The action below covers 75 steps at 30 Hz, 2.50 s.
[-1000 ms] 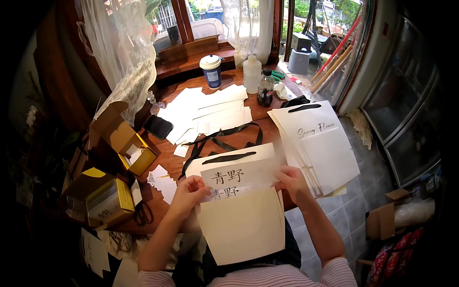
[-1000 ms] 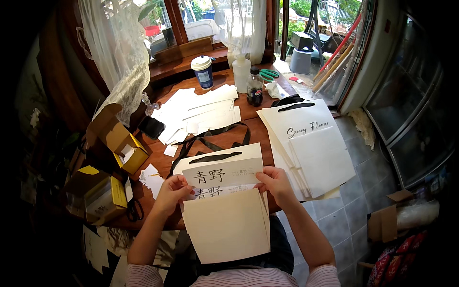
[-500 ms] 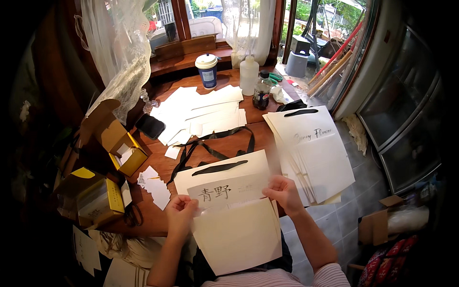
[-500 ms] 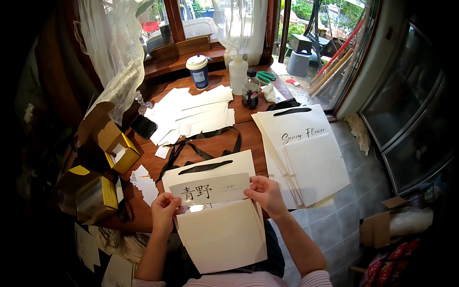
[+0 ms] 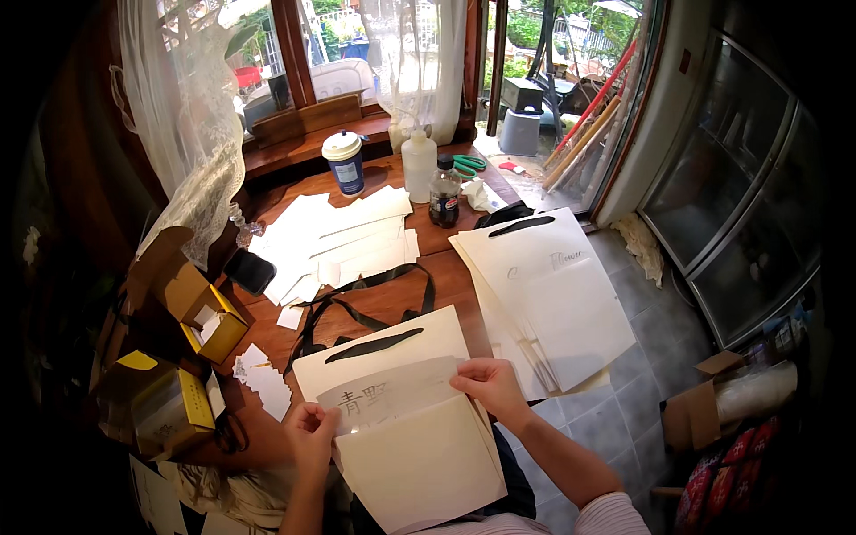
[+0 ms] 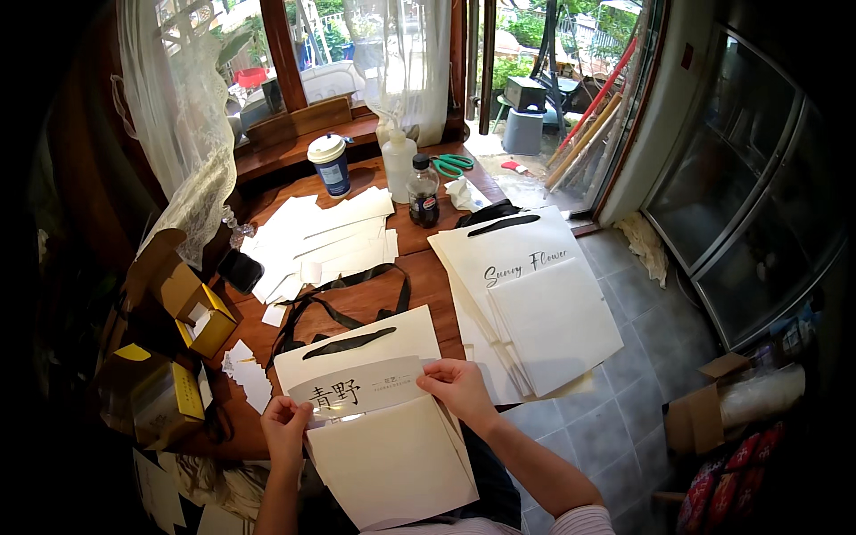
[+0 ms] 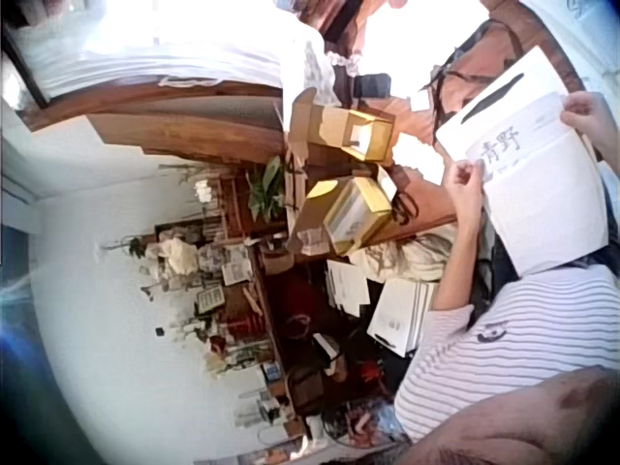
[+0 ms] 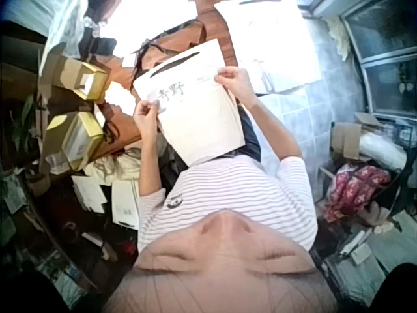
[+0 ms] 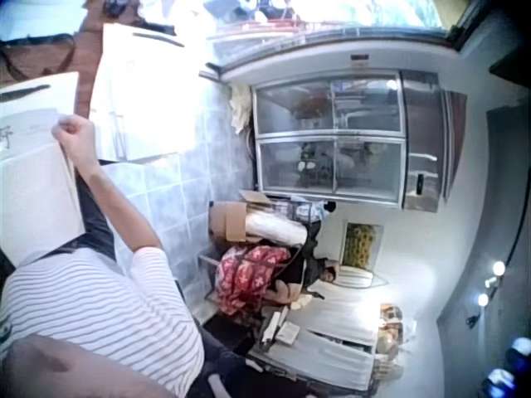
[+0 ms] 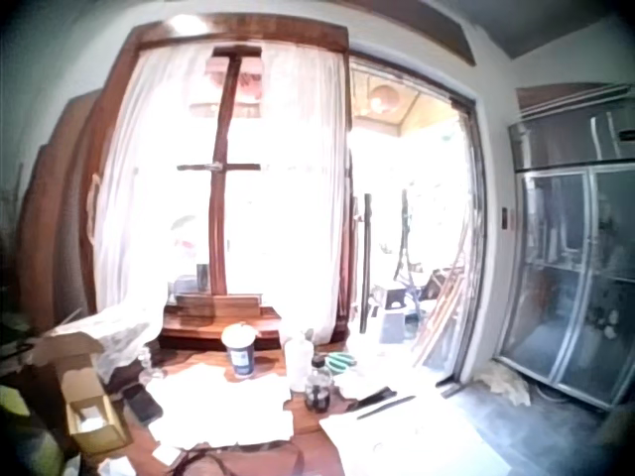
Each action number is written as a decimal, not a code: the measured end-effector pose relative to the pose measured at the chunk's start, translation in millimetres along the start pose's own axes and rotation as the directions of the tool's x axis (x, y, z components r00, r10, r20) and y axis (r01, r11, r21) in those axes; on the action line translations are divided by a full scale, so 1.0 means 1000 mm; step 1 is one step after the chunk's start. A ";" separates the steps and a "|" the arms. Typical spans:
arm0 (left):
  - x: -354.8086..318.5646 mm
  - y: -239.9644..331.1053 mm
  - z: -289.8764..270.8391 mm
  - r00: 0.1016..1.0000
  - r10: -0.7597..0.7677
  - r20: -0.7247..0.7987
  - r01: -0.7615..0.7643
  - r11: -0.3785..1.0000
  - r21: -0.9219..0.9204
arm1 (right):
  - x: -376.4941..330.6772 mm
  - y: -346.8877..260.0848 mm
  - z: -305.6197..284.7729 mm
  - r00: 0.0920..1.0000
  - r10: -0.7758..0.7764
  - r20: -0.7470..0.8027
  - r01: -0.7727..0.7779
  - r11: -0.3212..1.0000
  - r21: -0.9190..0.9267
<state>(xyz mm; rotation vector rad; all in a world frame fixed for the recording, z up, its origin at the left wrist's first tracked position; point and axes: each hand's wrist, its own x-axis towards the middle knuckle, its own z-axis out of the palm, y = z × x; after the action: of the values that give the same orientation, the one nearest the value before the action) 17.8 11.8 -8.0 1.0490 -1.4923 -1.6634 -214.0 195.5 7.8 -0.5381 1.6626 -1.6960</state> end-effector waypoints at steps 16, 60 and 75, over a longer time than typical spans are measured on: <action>0.002 -0.017 -0.017 0.992 0.123 -0.018 -0.120 0.984 0.134 | -0.003 0.013 -0.007 0.987 -0.158 0.017 0.159 0.984 -0.078; -0.051 0.008 -0.019 0.972 -0.231 -0.043 0.233 0.970 0.068 | -0.053 0.003 -0.008 0.937 0.329 -0.122 -0.343 0.931 -0.123; -0.047 0.008 -0.009 0.946 -0.245 -0.210 0.263 0.963 0.060 | -0.042 -0.005 -0.003 0.971 0.234 -0.042 -0.235 0.917 -0.322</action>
<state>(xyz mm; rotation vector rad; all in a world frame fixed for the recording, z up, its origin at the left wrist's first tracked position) 47.0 47.6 5.5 1.4652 -1.3523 -1.6163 -188.9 226.9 20.0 -0.4648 1.9394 -1.2584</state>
